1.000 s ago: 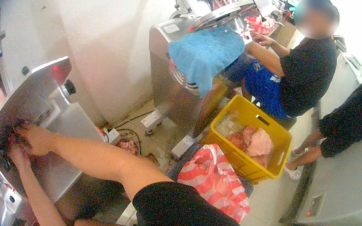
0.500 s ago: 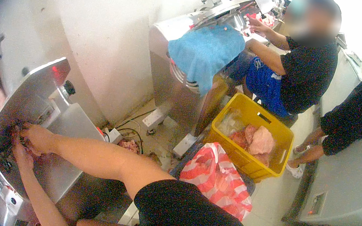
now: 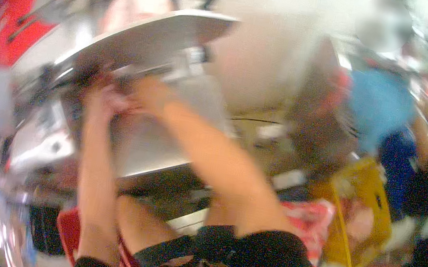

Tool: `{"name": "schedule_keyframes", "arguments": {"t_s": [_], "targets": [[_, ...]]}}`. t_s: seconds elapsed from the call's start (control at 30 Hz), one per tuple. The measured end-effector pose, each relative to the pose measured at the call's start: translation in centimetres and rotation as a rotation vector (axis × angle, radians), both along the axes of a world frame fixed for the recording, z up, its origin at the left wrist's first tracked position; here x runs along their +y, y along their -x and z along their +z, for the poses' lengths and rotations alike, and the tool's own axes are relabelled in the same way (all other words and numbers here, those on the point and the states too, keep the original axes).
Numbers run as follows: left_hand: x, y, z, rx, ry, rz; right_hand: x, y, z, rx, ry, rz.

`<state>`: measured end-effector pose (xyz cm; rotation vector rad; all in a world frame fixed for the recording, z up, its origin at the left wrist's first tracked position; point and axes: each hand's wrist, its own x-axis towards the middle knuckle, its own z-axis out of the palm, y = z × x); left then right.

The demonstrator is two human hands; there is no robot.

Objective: The person uses a vertical band saw to slice large pieces of raw pork into smaller strips. They pick up meat from a red bin, position it on the saw table, and guide it through the blade, collecting the cut pieces in a yellow bin.

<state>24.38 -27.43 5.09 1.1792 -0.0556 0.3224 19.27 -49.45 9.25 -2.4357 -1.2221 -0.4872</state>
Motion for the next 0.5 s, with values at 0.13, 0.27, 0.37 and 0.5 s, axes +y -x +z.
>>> {"name": "schedule_keyframes", "arguments": {"t_s": [0.13, 0.27, 0.37, 0.5], "targets": [[-1.9, -1.2, 1.1, -0.08, 0.153, 0.127, -1.5, 0.6, 1.8, 0.201, -0.158, -0.224], [-3.1, 0.2, 2.1, 0.052, 0.15, 0.118, -1.3, 1.9, 3.6, 0.123, -0.459, -0.208], [-3.8, 2.1, 3.2, -0.014, 0.33, -0.123, -0.9, 2.6, 4.0, 0.068, -0.55, -0.243], [-4.7, 3.7, 4.5, 0.091, 0.249, -0.121, 0.6, 2.2, 3.0, -0.054, -0.66, -0.313]]}}
